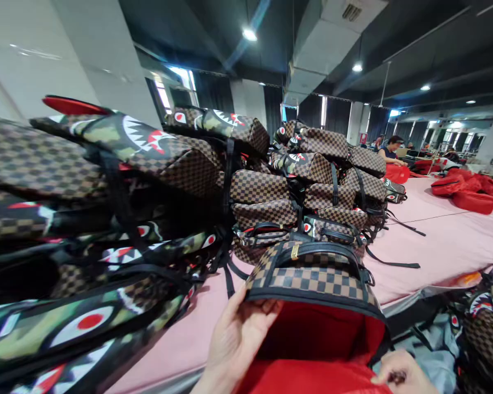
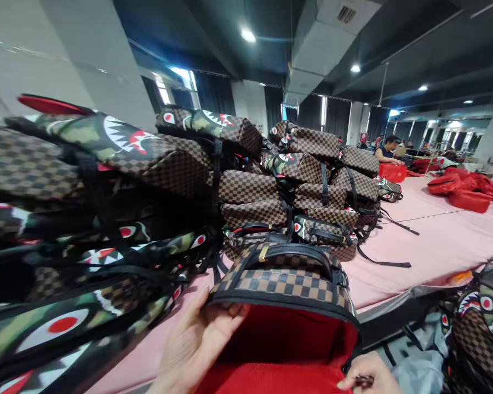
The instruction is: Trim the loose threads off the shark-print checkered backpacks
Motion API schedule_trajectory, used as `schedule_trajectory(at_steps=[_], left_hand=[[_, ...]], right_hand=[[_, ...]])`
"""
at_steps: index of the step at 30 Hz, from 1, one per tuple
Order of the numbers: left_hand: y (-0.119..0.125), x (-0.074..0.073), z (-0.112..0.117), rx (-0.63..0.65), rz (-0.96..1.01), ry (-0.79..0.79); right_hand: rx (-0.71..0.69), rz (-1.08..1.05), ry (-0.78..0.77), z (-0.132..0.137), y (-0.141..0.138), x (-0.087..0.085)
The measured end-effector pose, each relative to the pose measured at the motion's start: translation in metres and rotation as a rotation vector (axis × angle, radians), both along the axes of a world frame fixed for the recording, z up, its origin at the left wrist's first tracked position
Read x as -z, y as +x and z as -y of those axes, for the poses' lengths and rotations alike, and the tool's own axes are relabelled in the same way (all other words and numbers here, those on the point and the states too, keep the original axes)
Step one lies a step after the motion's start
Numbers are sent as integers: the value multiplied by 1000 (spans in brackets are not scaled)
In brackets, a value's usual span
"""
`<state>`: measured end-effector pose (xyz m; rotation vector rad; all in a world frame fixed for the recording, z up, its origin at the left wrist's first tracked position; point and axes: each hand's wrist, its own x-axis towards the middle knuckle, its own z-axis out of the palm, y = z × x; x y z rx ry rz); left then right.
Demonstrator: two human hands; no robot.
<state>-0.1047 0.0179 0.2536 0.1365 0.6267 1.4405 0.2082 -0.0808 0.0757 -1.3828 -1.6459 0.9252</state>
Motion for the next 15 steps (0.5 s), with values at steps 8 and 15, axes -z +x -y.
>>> schedule_trajectory(at_steps=[8, 15], left_hand=[[10, 29, 16, 102, -134, -52], [22, 32, 20, -2, 33, 39]], right_hand=[[11, 107, -141, -11, 8, -105], [41, 85, 165, -55, -21, -176]])
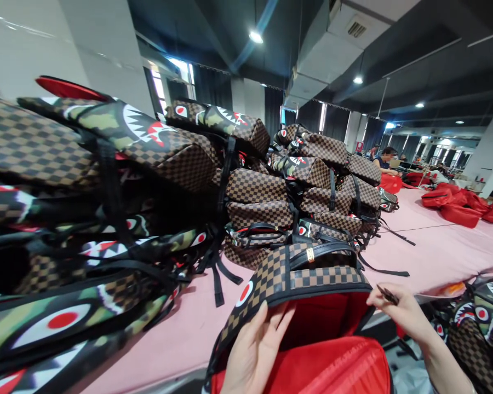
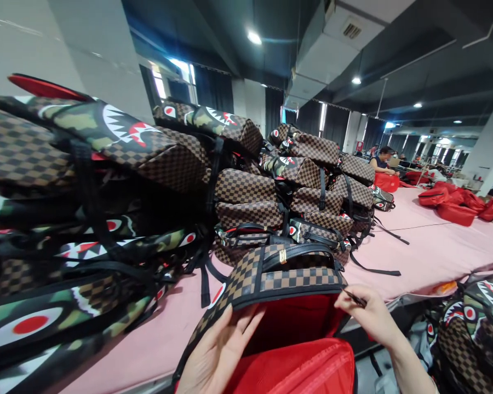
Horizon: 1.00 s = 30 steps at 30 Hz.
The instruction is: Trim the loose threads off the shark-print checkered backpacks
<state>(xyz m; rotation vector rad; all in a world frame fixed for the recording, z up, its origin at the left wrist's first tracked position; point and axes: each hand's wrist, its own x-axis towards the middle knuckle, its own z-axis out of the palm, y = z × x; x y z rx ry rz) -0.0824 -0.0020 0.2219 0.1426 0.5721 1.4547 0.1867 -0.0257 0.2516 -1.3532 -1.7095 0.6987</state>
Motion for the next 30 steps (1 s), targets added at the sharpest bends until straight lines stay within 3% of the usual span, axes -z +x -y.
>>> schedule_trajectory(at_steps=[4, 7, 9, 11, 14, 16, 20, 23, 30], left_hand=[[-2, 10, 7, -22, -3, -25], [-9, 17, 17, -34, 0, -38], [-15, 20, 22, -48, 16, -53], [-19, 21, 25, -80, 32, -92], [-21, 23, 26, -99, -55, -161], [-18, 24, 27, -91, -155, -189], [-12, 19, 29, -74, -173, -173], [-8, 11, 32, -72, -143, -182], [-8, 3, 37, -82, -131, -169]], right_hand=[[37, 86, 291, -28, -25, -26], [22, 282, 441, -42, -44, -48], [-82, 399, 409, -43, -57, -61], [-284, 462, 304, -36, -68, -70], [-588, 551, 190, -19, -79, -73], [-669, 603, 133, -11, -80, -73], [-516, 490, 10, -14, -73, -80], [-375, 445, 63, -25, -75, -87], [-549, 508, 263, -45, -96, -75]])
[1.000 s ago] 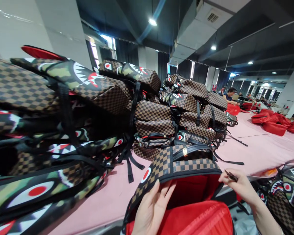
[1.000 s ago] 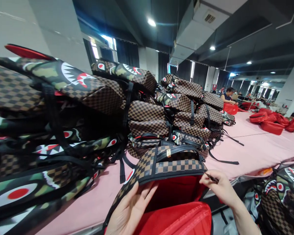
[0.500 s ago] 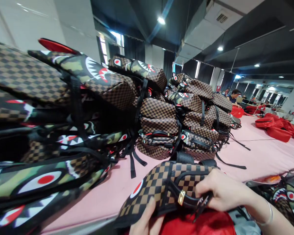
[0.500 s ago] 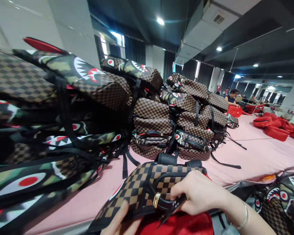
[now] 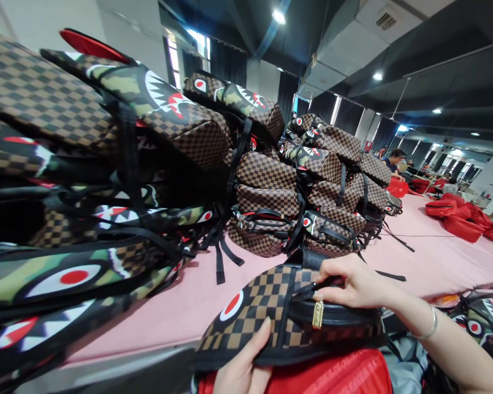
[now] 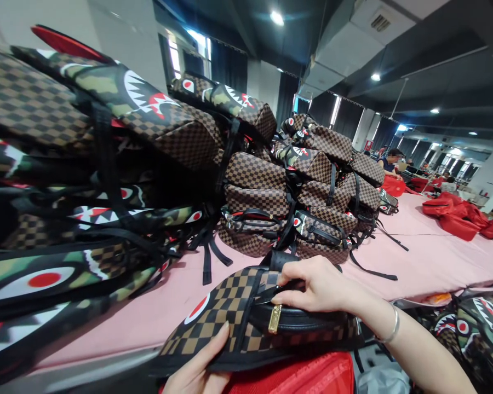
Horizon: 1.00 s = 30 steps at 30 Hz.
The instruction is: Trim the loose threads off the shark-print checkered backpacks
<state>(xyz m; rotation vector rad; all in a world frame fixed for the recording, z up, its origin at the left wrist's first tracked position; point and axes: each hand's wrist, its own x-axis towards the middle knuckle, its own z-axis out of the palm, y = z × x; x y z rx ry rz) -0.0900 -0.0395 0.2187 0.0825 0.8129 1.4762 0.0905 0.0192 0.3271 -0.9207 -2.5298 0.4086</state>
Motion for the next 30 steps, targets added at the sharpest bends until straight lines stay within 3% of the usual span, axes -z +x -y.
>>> schedule_trajectory(at_steps=[3, 9, 30], left_hand=[[-3, 3, 0, 0, 25, -14], [-5, 3, 1, 14, 25, -13], [0, -5, 4, -8, 19, 10]], right_hand=[[-28, 1, 39, -1, -3, 2], [66, 36, 94, 2, -4, 0], [13, 62, 135, 0, -10, 3]])
